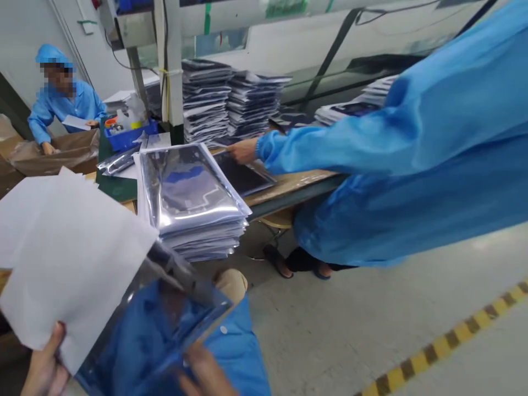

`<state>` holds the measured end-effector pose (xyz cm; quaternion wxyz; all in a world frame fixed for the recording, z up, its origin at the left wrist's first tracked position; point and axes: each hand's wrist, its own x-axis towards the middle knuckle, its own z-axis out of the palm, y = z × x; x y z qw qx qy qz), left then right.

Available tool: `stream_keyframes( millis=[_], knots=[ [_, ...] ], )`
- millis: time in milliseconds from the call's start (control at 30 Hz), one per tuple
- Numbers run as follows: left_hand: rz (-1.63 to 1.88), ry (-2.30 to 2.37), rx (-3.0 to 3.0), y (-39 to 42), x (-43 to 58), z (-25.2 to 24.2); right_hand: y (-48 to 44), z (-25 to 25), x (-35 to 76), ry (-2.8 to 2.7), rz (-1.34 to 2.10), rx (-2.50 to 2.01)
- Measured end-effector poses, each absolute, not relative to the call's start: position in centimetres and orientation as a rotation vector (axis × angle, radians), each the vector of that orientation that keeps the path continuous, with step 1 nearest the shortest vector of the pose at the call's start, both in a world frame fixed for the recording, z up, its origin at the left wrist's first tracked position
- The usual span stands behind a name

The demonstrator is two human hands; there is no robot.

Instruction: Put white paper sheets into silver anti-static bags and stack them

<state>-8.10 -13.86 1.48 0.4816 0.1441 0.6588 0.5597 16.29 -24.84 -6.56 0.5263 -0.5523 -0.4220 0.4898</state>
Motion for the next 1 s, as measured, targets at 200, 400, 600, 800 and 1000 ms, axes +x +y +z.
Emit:
stream_keyframes(
  millis=[200, 400, 600, 800, 1000],
  knots=[
    [1.057, 1.637, 0.495, -14.6, -13.8, -5.0, -22.2, -9.6, 19.8, -0.483, 1.202, -1.283],
    [0.836, 1.492, 0.634, -13.1, -13.4, -10.7, -18.3, -10.4, 18.4, -0.391, 1.357, -1.176],
    [0.679, 1.488, 0.736, -12.6, -12.3, -16.0, -19.9, -15.1, 17.1, -0.176, 1.127, -1.281],
    [0.51, 1.456, 0.767, -12.8, -11.1, -18.4, -23.5, -17.8, 16.3, 0.001, 0.967, -1.424],
    [0.366, 1.385, 0.754, -13.3, -10.3, -19.2, -27.4, -19.3, 16.0, 0.037, 0.858, -1.669]
  ],
)
